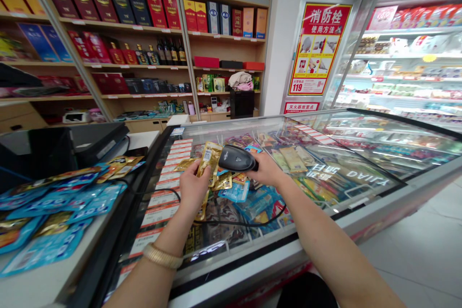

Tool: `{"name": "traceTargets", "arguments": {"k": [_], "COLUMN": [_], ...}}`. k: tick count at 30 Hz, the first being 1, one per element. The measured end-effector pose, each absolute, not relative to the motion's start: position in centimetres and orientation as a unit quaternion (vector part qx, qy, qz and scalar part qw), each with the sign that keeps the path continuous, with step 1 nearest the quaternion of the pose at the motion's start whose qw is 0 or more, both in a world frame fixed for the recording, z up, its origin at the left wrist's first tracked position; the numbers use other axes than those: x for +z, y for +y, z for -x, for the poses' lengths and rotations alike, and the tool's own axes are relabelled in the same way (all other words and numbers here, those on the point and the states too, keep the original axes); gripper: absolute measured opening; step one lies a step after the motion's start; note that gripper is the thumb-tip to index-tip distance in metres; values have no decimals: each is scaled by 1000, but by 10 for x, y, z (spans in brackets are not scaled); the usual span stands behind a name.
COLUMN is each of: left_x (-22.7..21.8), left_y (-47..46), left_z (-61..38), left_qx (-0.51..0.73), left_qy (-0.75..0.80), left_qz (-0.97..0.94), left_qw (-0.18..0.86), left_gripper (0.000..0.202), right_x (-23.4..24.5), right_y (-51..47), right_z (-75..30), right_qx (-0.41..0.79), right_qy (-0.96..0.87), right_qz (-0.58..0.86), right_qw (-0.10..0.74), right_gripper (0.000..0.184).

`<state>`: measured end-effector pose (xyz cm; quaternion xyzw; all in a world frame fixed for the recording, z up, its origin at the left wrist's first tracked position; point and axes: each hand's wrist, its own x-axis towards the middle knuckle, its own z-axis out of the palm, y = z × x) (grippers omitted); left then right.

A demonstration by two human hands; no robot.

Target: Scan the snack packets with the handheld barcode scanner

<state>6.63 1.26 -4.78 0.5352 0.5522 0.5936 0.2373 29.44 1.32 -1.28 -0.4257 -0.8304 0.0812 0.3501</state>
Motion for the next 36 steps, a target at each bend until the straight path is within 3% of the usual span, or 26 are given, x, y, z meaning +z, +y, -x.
{"name": "traceTargets", "arguments": {"k": [9, 16, 23, 30, 36], "left_x": [-45, -64, -39, -4, -24], "left_y": [10, 7, -11, -62, -108], "left_z": [-81, -97, -81, 31, 131], "left_qx": [621, 513, 485, 433, 240], "left_qy": [491, 469, 478, 568, 763], "left_qz": [-498, -707, -731, -690, -580], "left_qw": [353, 126, 48, -115, -156], "left_gripper": [49, 44, 44, 48, 65], "right_x": [-13, -15, -19, -21, -21], "right_y": [21, 23, 25, 27, 22], "right_z": [-311, -314, -314, -313, -307], "right_qx": [47, 37, 24, 20, -6], "right_qy": [-743, -729, -749, -754, -763], "right_qz": [441, 443, 440, 436, 444], "right_qw": [502, 521, 495, 491, 470], "right_gripper": [21, 24, 26, 21, 14]}}
